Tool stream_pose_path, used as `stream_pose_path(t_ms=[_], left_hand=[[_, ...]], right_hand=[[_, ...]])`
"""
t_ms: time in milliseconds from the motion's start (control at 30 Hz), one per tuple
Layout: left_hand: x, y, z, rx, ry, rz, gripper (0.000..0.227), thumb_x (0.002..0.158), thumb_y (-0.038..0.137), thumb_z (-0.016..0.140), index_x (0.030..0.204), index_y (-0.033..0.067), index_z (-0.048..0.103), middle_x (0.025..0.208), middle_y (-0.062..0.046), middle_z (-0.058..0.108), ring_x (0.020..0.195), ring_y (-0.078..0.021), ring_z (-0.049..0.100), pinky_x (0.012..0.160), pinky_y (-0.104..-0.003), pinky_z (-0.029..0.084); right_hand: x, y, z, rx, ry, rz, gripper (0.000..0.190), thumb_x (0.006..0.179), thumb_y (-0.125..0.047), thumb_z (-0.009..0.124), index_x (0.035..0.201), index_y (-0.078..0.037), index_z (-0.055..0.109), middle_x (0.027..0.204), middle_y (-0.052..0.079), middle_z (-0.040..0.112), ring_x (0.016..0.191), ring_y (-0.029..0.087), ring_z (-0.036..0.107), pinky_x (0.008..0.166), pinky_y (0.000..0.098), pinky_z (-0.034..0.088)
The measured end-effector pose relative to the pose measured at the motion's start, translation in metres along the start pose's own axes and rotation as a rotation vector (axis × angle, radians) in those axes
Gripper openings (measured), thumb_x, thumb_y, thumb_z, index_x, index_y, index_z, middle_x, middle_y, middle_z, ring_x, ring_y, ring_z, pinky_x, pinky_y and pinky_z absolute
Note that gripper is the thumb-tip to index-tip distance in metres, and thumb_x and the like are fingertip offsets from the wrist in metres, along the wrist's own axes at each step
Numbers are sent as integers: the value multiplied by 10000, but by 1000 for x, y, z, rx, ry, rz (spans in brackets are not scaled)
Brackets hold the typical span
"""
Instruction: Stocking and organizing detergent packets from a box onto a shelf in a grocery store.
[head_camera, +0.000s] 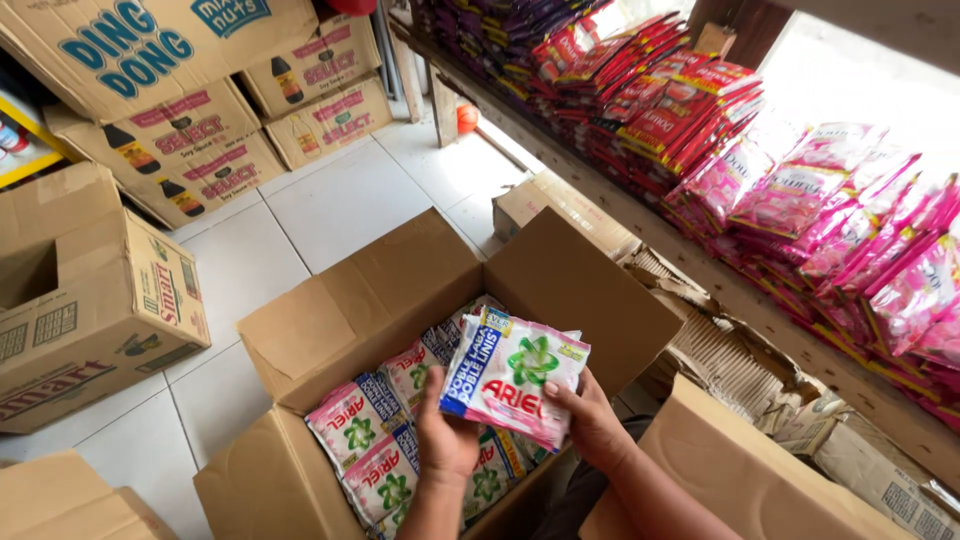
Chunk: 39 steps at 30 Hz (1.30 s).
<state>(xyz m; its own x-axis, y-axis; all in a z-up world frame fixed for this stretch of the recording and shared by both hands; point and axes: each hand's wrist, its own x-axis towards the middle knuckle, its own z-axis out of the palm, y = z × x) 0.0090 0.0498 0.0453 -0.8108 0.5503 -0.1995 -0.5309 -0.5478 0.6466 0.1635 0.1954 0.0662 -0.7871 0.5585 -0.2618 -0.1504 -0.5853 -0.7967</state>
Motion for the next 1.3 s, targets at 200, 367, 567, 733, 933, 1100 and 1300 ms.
stream_pose_path(t_ms=[200, 367, 567, 733, 933, 1100, 1300], left_hand=[[-12, 74, 71, -9, -187, -394, 813, 767, 645, 725, 1361, 119, 545, 1081, -138, 737, 928, -252, 697, 722, -386, 604], [-9, 70, 87, 215, -400, -573, 927, 743, 560, 774, 1460, 80, 437, 1223, -119, 678, 1089, -239, 709, 889, -397, 630], [-15, 57, 100, 583, -384, -498, 851, 831, 530, 727, 1483, 73, 428, 1245, -106, 673, 1130, -189, 681, 930, -329, 599], [-22, 51, 121, 567, -356, -309, 694, 937, 450, 704, 1476, 58, 509, 1328, -96, 687, 1182, -128, 661, 977, -237, 522], [-13, 28, 121, 212, -327, -593, 381, 947, 242, 613, 1247, 8, 584, 1082, -160, 681, 860, -216, 719, 747, -337, 651], [-38, 56, 188, 196, -398, -736, 364, 872, 107, 544, 1225, 19, 521, 995, -116, 684, 835, -204, 715, 788, -366, 641], [-58, 76, 267, 376, -626, -752, 730, 703, -64, 490, 1412, 107, 453, 1076, -82, 669, 901, -169, 700, 799, -310, 614]], right_hand=[[-10, -36, -2, 70, 27, -32, 714, 808, -245, 756, 1385, 43, 449, 1155, 205, 688, 941, 245, 757, 861, 425, 628], [-21, -62, 2, -44, -17, -29, 772, 807, -273, 762, 1443, -17, 408, 1193, 170, 673, 1001, 236, 717, 862, 424, 611], [-40, -80, 10, -283, 133, -35, 754, 891, -417, 665, 1496, -26, 442, 1336, 161, 660, 1172, 209, 654, 996, 356, 525], [-69, -103, 15, -246, 202, -82, 857, 875, -406, 673, 1582, -57, 336, 1520, 116, 541, 1343, 185, 545, 1091, 339, 414], [-101, -124, 14, -332, 253, -145, 1031, 758, -220, 817, 1596, -59, 239, 1538, 150, 527, 1368, 243, 540, 1124, 367, 401], [-130, -148, -4, -326, 254, -218, 1044, 739, -183, 835, 1611, -68, 272, 1475, 158, 582, 1273, 241, 585, 1020, 386, 459], [-176, -181, -48, -368, 212, -364, 1051, 864, -183, 853, 1675, -112, 187, 1545, 189, 586, 1187, 336, 643, 770, 500, 583]])
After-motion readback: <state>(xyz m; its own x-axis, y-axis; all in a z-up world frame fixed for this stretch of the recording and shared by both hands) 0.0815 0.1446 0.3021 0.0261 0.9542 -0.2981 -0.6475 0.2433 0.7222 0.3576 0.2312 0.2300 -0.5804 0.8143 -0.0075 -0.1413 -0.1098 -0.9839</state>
